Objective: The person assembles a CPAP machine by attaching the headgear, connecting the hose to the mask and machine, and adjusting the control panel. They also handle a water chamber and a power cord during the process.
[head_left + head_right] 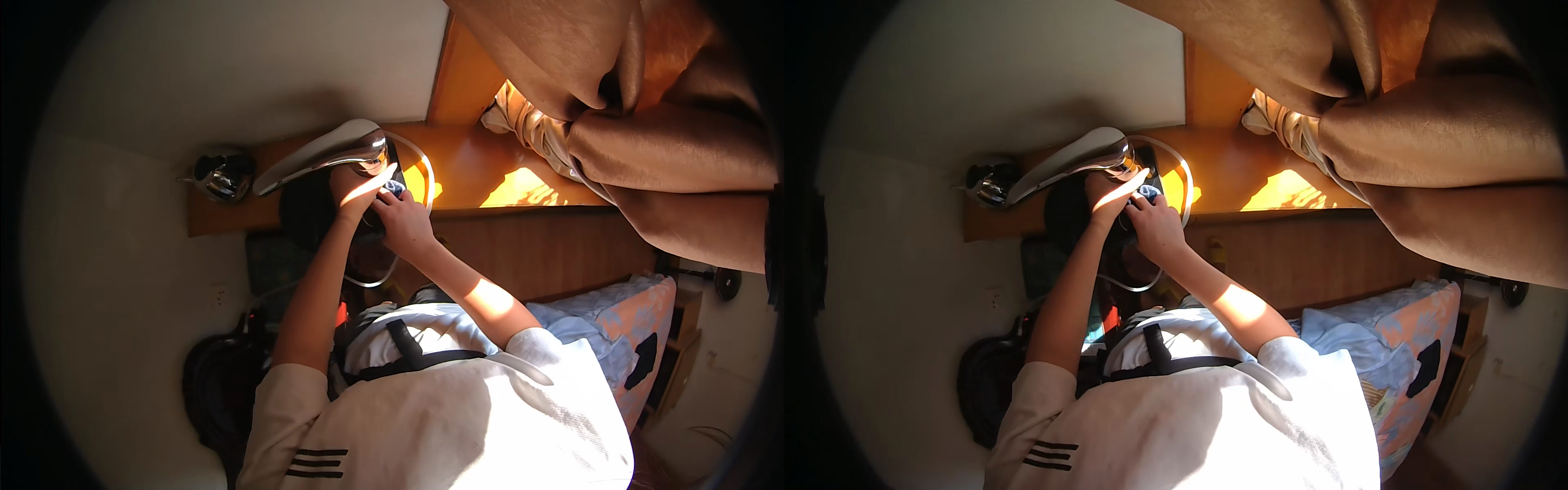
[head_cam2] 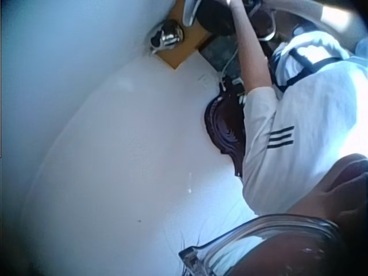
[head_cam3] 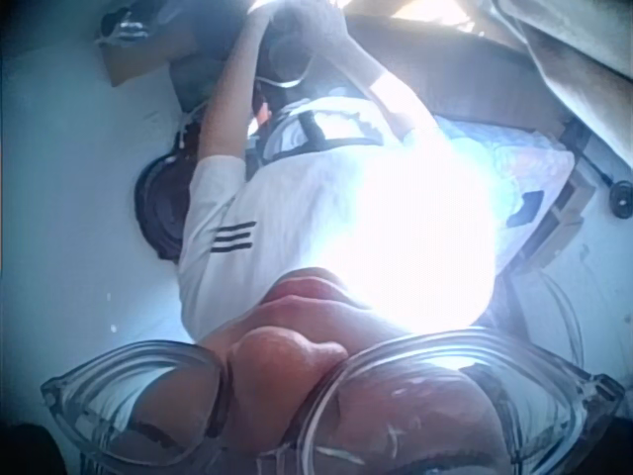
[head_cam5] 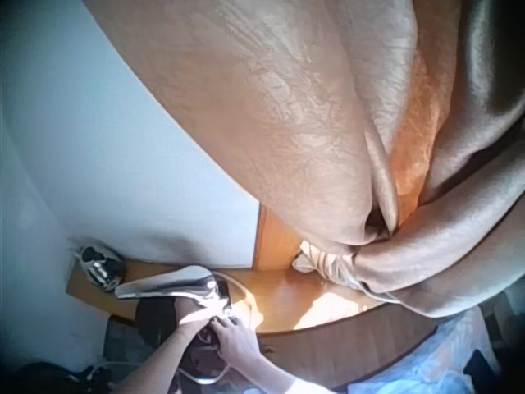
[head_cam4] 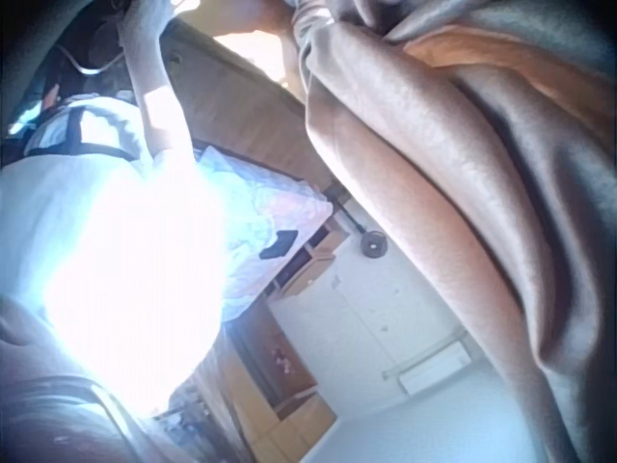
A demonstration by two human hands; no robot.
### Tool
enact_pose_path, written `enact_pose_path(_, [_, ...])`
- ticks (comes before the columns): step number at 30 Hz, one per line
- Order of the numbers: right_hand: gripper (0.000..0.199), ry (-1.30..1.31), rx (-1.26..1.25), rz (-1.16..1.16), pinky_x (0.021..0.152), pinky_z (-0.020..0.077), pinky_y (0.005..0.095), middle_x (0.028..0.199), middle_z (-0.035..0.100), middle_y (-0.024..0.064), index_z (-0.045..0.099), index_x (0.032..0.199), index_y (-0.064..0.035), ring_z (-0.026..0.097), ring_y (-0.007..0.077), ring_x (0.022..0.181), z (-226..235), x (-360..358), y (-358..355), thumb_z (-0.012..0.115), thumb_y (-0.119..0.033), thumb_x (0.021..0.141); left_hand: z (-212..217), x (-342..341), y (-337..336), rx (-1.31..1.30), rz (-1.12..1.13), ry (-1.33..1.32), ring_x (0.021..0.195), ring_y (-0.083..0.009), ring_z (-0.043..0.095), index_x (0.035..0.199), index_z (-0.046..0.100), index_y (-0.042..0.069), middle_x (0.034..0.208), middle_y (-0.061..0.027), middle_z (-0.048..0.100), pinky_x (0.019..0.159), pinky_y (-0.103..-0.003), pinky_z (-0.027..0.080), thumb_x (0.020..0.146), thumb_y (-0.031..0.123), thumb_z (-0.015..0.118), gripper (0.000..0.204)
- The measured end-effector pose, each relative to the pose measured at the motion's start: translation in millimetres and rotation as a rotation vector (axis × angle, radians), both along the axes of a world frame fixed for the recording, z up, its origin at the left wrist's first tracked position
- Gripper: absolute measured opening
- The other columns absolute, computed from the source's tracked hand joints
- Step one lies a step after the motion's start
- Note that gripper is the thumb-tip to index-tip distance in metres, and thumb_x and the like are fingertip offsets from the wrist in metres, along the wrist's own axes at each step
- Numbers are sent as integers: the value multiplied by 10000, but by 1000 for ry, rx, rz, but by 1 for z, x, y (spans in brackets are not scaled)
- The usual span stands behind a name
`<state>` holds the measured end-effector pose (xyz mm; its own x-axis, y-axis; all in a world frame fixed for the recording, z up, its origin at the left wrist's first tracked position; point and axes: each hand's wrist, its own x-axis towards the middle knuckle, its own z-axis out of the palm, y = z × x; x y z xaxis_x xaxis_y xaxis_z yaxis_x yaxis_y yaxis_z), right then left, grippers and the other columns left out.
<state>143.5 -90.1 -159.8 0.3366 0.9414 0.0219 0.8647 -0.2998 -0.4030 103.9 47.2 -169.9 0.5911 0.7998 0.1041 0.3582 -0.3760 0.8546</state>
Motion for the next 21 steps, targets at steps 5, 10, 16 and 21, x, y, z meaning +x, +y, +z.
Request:
enact_pose_path(5, [306,194,-4,-179,731,540,370,943,695,4,707,1024,-197,635,291,844,-21,81,-42,705,-176,718,2,3,-4,15,49,58,741,-186,682,824,688,-12,803,-104,713,701,-329,523,697,288,830,355])
enact_pose_path(10, [404,36,308,-259,795,523,365,1009,664,22,675,1111,-208,614,302,885,13,74,-30,673,-100,722,6,-1,-3,-60,31,65,841,-265,697,896,718,28,905,-124,723,763,-346,538,677,364,815,412])
enact_pose_path(16, [469,-74,-174,-101,827,524,403,1085,614,84,665,1144,-199,588,321,1003,0,42,2,740,-142,685,-3,-2,2,-27,13,34,741,-184,674,820,683,-4,825,-84,717,696,-331,520,708,267,822,324])
enact_pose_path(21, [337,6,-168,-156,744,547,381,1081,619,77,707,1050,-176,609,290,971,27,87,5,726,-167,713,11,-3,-1,-4,31,99,776,-218,686,844,699,25,848,-95,719,715,-338,527,695,306,819,340])
